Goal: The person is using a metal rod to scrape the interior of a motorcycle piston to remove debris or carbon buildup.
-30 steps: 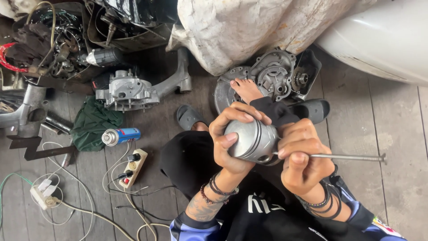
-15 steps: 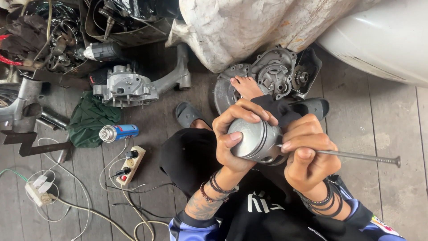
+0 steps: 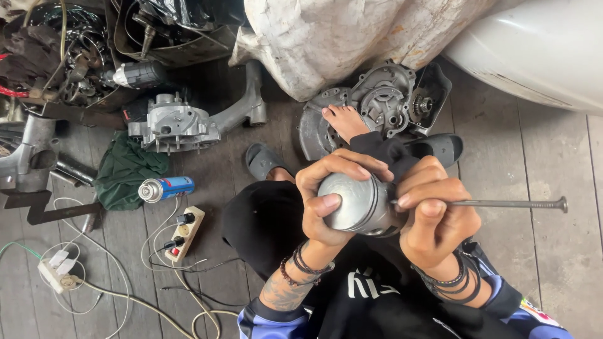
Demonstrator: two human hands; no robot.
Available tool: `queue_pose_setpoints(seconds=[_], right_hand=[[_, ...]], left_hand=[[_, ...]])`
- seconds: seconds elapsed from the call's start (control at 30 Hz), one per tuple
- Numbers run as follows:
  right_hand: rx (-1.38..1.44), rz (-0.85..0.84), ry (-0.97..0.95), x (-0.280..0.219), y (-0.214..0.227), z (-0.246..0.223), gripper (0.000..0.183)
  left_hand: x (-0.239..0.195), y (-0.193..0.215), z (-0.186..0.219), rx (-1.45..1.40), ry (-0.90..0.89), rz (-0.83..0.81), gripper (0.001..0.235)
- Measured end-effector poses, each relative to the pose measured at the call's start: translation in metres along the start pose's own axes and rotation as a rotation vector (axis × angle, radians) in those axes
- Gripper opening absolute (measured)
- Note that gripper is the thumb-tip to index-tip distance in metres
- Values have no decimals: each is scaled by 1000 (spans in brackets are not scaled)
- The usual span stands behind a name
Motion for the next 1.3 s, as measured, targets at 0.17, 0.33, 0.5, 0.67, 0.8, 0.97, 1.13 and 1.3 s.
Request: queue_pose_setpoints(seconds=[0.17, 0.33, 0.5, 0.67, 0.8, 0.97, 1.13, 1.3], right_hand=[[39, 14, -28, -4, 1, 1, 44], [25, 3, -53, 2, -1, -3, 43], [30, 21, -69, 2, -4, -4, 43], [31, 10, -88, 2, -1, -3, 45], [84, 33, -72, -8, 1, -1, 45], [59, 13, -76, -2, 0, 1, 44], [86, 13, -40, -5, 1, 2, 45], [75, -25, 37, -8, 0, 0, 42]], left_hand=[[2, -2, 5, 8, 24, -23, 42], [1, -2, 4, 21, 44, -10, 43], [1, 1, 1, 32, 17, -10, 44], [1, -3, 6, 24, 20, -24, 42], [3, -2, 5, 10, 23, -18, 41], [2, -1, 2, -6, 16, -3, 42], [3, 0, 1, -18, 12, -2, 40], [5, 6, -5, -107, 13, 56, 38]])
Point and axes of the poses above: each hand's wrist, its own x-axis towards the middle knuckle, its own y-axis out of the back of the hand, z = x × y, the point moved 1 cm from there along x, towards the middle knuckle, and after that the axes turned 3 degrees about -x, right-handed, at the moved point
